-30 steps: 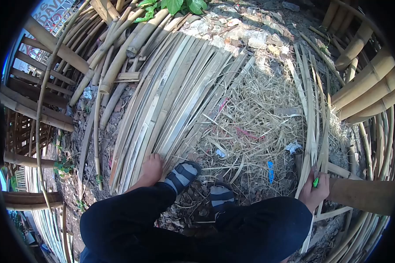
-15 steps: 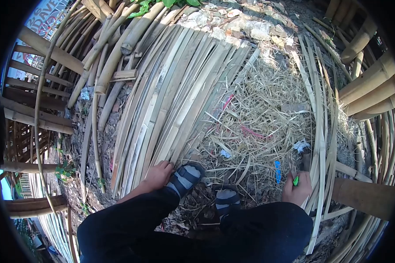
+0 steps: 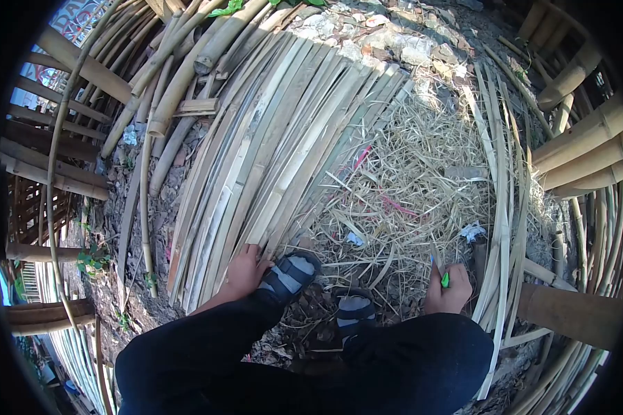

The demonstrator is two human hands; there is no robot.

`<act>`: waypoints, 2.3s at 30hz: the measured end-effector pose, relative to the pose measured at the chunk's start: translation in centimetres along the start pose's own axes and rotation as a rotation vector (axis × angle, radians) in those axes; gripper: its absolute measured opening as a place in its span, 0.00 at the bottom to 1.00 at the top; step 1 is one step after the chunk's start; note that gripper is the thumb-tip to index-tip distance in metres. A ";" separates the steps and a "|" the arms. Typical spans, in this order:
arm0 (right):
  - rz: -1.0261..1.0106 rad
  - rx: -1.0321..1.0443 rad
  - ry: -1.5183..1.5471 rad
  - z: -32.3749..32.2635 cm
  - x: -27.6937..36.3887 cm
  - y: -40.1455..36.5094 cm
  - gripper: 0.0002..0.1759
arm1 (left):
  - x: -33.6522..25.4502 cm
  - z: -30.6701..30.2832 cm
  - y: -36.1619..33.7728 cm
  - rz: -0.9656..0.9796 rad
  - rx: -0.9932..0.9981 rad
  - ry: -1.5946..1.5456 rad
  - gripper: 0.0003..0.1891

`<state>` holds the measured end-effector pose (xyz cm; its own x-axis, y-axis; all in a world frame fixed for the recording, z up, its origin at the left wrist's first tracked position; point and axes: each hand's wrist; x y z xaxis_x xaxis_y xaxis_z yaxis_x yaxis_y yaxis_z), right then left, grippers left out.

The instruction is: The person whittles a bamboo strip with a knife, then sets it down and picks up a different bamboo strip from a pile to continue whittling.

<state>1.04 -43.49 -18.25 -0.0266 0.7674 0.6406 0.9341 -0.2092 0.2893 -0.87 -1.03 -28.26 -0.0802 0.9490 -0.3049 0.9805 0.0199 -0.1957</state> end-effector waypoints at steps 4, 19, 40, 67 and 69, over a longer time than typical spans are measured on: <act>0.022 0.008 0.009 0.2 -0.4 0.0 0.12 | 0.5 0.3 -0.1 -0.132 0.070 0.092 0.26; 0.034 0.048 -0.037 0.5 -0.4 -0.1 0.15 | 4.8 0.4 1.1 -0.056 0.389 -0.290 0.14; 0.026 0.113 -0.056 0.5 -1.6 -0.3 0.15 | 10.2 -14.1 10.5 -0.004 0.546 -0.439 0.11; -0.046 0.047 -0.062 0.2 0.6 0.3 0.10 | 9.0 -12.0 8.5 -0.252 0.351 -0.601 0.15; -0.015 0.050 -0.079 0.1 0.6 0.3 0.11 | 8.8 -11.8 8.4 -0.305 0.336 -0.652 0.18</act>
<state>1.30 -43.01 -17.85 -0.0139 0.8162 0.5776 0.9504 -0.1687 0.2612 8.77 11.18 -21.54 -0.5274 0.5393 -0.6566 0.8000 0.0548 -0.5975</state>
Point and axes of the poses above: each hand's wrist, its own y-axis towards the middle knuckle, its own z-axis out of the palm, x = y × z, and after that the axes turned 5 degrees about y, right-handed
